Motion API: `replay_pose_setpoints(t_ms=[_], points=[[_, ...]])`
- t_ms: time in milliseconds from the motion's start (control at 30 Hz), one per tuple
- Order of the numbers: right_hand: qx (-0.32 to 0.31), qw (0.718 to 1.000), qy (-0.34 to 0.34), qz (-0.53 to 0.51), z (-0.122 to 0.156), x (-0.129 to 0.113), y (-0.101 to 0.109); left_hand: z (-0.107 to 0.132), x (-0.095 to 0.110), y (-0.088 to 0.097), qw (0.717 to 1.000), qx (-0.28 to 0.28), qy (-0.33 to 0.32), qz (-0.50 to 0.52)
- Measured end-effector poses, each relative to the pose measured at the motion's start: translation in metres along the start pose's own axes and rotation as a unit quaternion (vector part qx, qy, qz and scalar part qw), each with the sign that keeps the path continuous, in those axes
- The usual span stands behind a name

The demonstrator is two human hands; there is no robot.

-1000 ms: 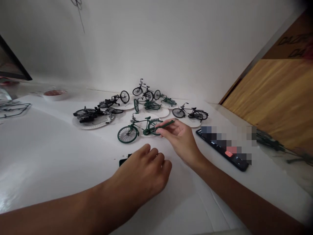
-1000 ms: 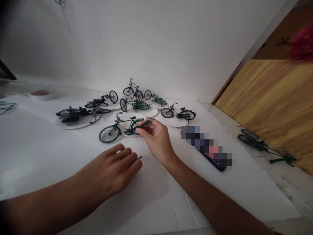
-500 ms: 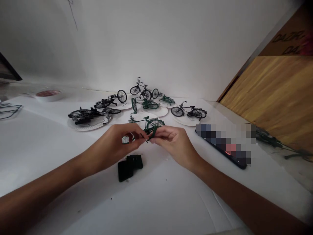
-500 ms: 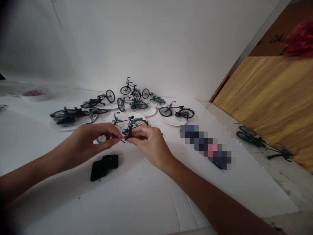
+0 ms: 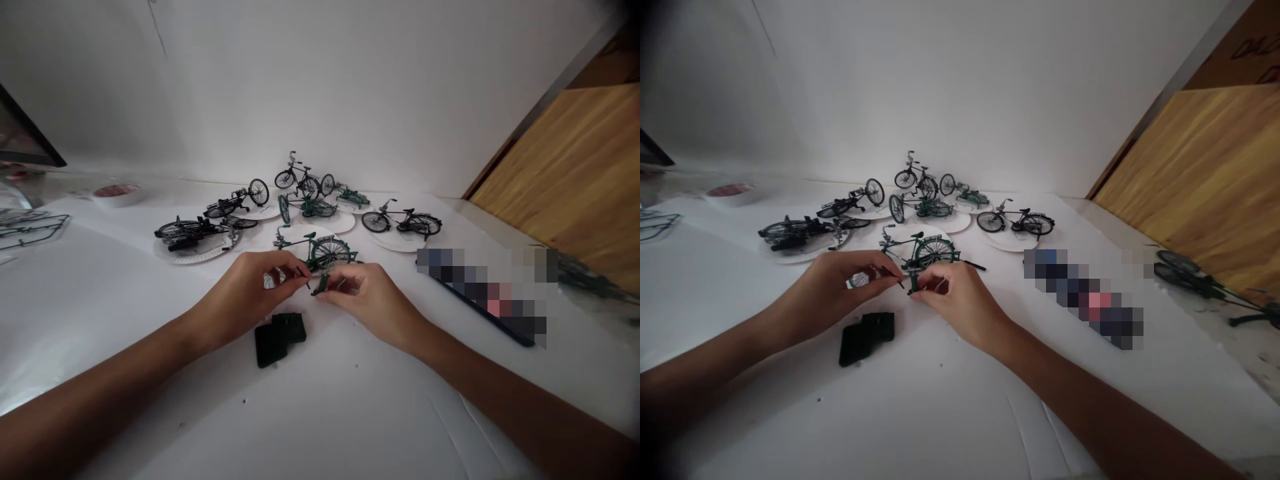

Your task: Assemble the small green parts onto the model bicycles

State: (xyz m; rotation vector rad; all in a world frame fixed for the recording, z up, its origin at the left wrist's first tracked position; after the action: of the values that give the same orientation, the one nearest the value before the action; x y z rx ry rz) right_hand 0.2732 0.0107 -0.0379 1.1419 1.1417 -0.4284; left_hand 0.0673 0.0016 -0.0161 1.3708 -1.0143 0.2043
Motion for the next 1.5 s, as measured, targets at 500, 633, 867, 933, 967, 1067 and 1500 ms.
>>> replay_pose_setpoints(t_ms=[500,633,867,933,967,1067,1500], points=[[-0.016,0.999,0.021,0.030,0.001,0.002,-0.004,-0.002,-0.005,-0.009,0.999,-0.030,0.014,-0.014],[-0.012,0.999,0.023,0.031,0.001,0.001,-0.003,-0.003,-0.005,-0.010,0.999,-0.036,0.009,-0.013],[-0.008,0.998,0.032,0.048,0.000,-0.001,-0.002,-0.004,-0.005,-0.010,1.000,-0.021,0.013,-0.019],[-0.009,0.998,0.032,0.046,0.000,-0.001,-0.003,-0.003,-0.004,-0.010,0.999,-0.022,0.013,-0.022],[-0.011,0.998,0.032,0.045,0.000,0.000,-0.003,-0.003,-0.004,-0.010,0.999,-0.024,0.011,-0.023],[-0.015,0.998,0.034,0.042,0.000,0.001,-0.003,-0.002,-0.004,-0.011,0.999,-0.032,0.008,-0.029],[-0.012,0.998,0.035,0.048,0.000,-0.001,-0.002,-0.002,-0.005,-0.012,0.998,-0.025,-0.015,-0.052]])
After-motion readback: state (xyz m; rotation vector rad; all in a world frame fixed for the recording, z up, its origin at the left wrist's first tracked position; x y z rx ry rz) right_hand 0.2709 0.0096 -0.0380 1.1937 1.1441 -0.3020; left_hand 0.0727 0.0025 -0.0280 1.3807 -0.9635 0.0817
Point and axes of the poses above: each hand's wrist, its own z-axis away from the middle knuckle, its own y-axis out of the back of the hand, x = y × z, the point moved 1 cm from there along -z, towards the middle knuckle, and after that the axes turned 9 degrees about -x, right-handed, at the moved point
